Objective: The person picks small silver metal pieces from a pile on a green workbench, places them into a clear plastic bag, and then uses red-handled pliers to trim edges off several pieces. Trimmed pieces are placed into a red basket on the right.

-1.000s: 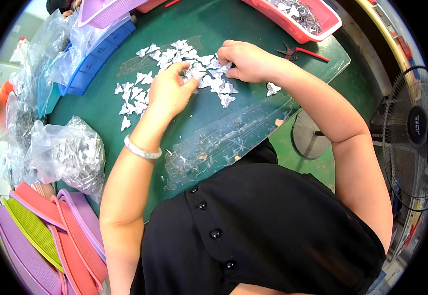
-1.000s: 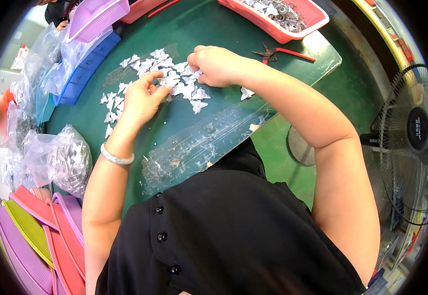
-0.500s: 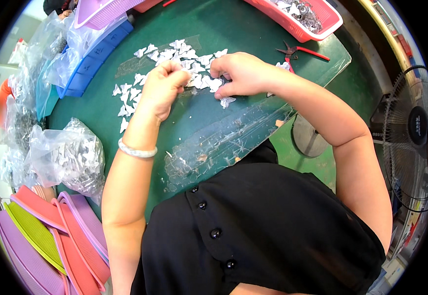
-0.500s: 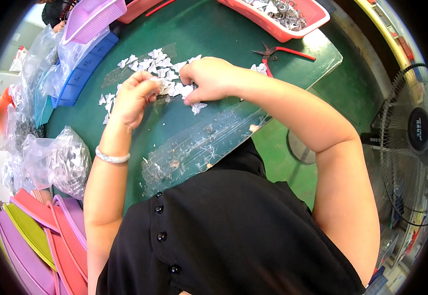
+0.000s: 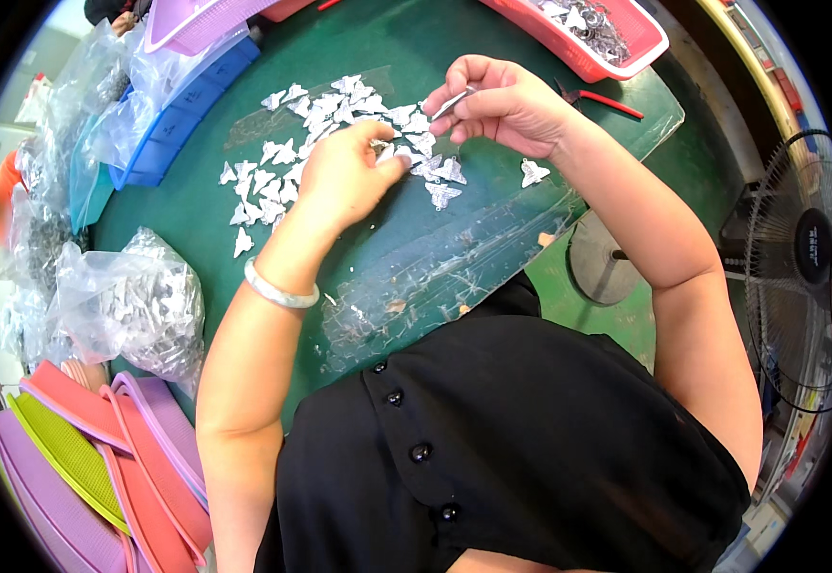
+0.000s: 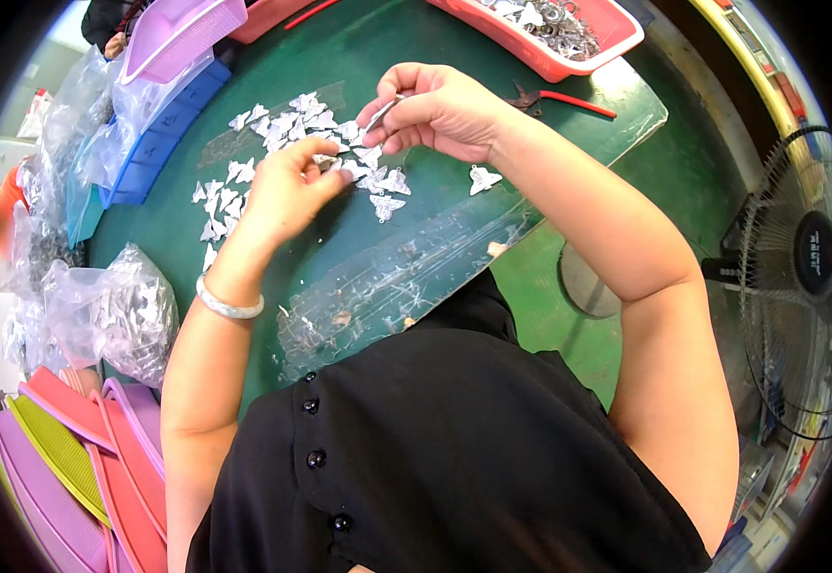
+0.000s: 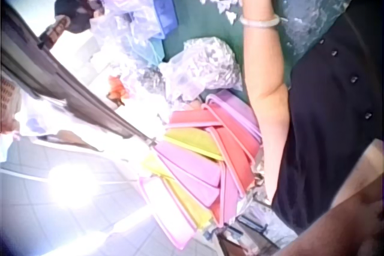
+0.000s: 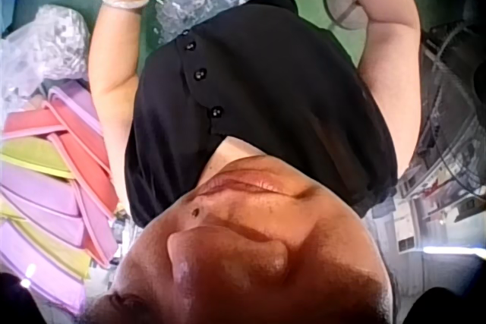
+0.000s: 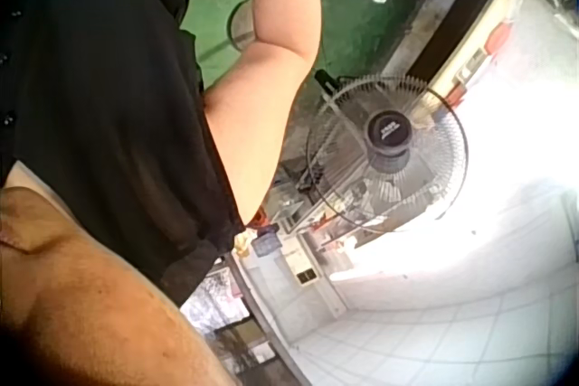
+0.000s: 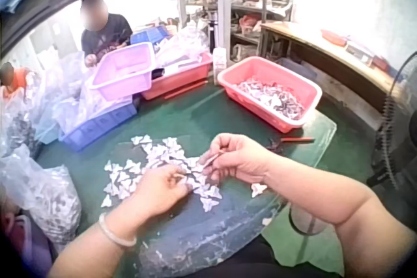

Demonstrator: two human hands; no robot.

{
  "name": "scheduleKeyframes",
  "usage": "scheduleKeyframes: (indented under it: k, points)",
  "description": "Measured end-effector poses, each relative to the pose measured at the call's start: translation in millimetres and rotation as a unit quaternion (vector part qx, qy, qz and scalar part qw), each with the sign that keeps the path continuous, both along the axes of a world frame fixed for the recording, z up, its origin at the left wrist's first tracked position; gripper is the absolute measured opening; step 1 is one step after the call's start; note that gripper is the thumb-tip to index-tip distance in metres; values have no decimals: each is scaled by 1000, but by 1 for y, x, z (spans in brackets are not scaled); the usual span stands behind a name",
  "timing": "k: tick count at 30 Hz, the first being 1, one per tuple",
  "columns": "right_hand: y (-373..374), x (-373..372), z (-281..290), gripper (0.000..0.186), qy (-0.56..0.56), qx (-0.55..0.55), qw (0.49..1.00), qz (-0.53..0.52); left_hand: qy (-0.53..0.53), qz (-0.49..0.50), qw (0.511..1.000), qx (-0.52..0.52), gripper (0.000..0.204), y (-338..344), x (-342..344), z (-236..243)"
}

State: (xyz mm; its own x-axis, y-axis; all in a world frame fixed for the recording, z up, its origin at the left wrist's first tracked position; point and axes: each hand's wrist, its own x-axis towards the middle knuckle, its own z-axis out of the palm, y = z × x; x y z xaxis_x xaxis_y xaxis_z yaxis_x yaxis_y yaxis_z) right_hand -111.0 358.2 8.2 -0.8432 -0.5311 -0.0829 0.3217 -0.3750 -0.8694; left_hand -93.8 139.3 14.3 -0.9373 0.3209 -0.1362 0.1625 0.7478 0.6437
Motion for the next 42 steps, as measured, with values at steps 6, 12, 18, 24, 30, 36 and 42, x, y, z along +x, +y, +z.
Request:
scheduleKeyframes:
  k: [6,12,18,24,30,36,42]
  points:
    - [4,6,3,19,21,194,981,9,86,-65,990,-88,33,6,-3,-10]
    - [-4,17,-6,33,353,521,774,69,55,-52,995,-68,28,8,-6,-8]
    - [-5,16,-11,33,390,520,757,70,50,-39,997,-46,28,9,-1,-7]
    - [-8,19,-5,30,377,536,750,96,54,-49,997,-5,24,6,-2,-13]
    - [-8,17,-3,21,341,507,784,112,26,-27,992,117,15,-6,-2,-16]
    - [2,11,-8,13,-11,147,989,5,-294,124,811,490,8,-26,0,0]
    - [-10,10,0,16,15,234,972,2,-299,99,843,436,16,-17,15,12]
